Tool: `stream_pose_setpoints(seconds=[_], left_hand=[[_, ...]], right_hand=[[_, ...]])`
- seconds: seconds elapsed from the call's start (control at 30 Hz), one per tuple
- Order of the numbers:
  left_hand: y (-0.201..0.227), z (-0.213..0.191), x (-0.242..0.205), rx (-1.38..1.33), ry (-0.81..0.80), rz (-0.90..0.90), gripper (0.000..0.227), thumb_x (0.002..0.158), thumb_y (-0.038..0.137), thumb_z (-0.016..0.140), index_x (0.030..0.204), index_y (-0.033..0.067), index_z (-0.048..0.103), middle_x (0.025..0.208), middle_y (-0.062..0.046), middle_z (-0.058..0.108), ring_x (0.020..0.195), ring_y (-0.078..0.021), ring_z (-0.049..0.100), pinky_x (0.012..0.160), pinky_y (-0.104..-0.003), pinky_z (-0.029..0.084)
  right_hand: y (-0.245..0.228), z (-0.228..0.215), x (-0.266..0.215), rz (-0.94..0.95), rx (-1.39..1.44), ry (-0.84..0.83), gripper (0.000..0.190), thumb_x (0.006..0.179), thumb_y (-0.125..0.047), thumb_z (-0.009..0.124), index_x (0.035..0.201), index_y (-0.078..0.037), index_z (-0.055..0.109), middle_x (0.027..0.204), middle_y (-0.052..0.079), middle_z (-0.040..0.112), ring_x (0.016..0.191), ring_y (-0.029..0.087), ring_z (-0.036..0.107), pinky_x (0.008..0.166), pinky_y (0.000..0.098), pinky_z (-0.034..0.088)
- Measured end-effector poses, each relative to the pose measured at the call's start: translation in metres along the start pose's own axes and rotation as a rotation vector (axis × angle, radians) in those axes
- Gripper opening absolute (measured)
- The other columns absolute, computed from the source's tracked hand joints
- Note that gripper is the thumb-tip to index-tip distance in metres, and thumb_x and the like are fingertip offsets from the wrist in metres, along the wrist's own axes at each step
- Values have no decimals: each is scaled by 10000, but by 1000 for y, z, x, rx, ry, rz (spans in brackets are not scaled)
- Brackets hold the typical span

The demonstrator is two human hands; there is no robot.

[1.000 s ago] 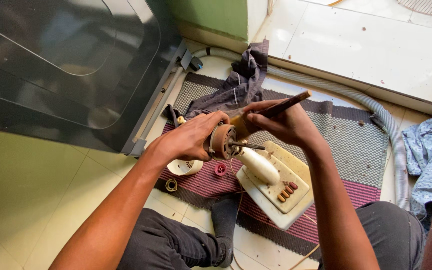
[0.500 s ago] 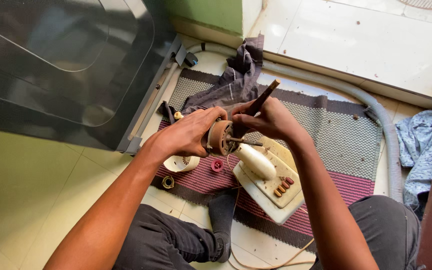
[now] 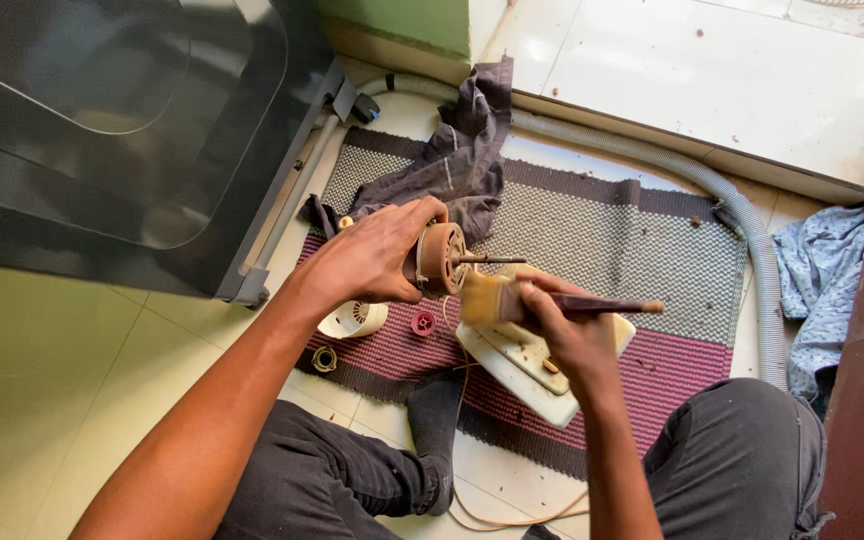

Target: The person sits on a mat and uses a brush to clean dust and debris from a disassembled white appliance part, likely a motor housing. They rotate the part to access different areas and continue brushing until the end of the clip.

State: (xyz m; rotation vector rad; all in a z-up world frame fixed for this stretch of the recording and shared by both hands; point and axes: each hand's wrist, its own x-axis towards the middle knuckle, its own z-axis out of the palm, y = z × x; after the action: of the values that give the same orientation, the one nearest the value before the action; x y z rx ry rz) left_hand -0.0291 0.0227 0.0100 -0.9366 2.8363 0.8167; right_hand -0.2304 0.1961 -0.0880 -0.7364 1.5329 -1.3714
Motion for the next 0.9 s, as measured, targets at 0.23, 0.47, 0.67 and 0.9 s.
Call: stream_pose_setpoints(seconds=[0.23,0.47,0.67,0.9], left_hand=[[-5,4,8,14,-2,32,877,522,205,922,1260,103,459,1129,-128,637,1122,-354,604,996,-463,468],[-8,-1,1,5,-19,2,859,520,180,904,1253,117,462,1142,-122,652,1144,-341,613,1007,-457,479],[-6,0,2,57,-3,-79,858,538,232,921,1249,110,454,1106,-151,668,1065,-352,661,941,-453,538],[15,-4,12,155,-1,-138,859,548,369,940,1239,132,488,1105,-136,688,963,-377,702,770,-504,583]], right_hand=[[-1,-16,24,-153,12,-24,306,945,-122,674,1237,-39,712,1048,161,779,872,209,774,815,301,676],[4,8,57,-512,9,103,305,1004,-146,682,1302,-79,677,1102,147,747,960,193,745,872,296,661],[17,33,-21,-347,-169,161,297,968,-173,694,1239,-60,732,871,113,788,714,165,695,667,280,585],[7,39,-31,-274,-52,317,309,978,-176,663,1250,-33,696,818,43,764,681,77,710,572,195,576]])
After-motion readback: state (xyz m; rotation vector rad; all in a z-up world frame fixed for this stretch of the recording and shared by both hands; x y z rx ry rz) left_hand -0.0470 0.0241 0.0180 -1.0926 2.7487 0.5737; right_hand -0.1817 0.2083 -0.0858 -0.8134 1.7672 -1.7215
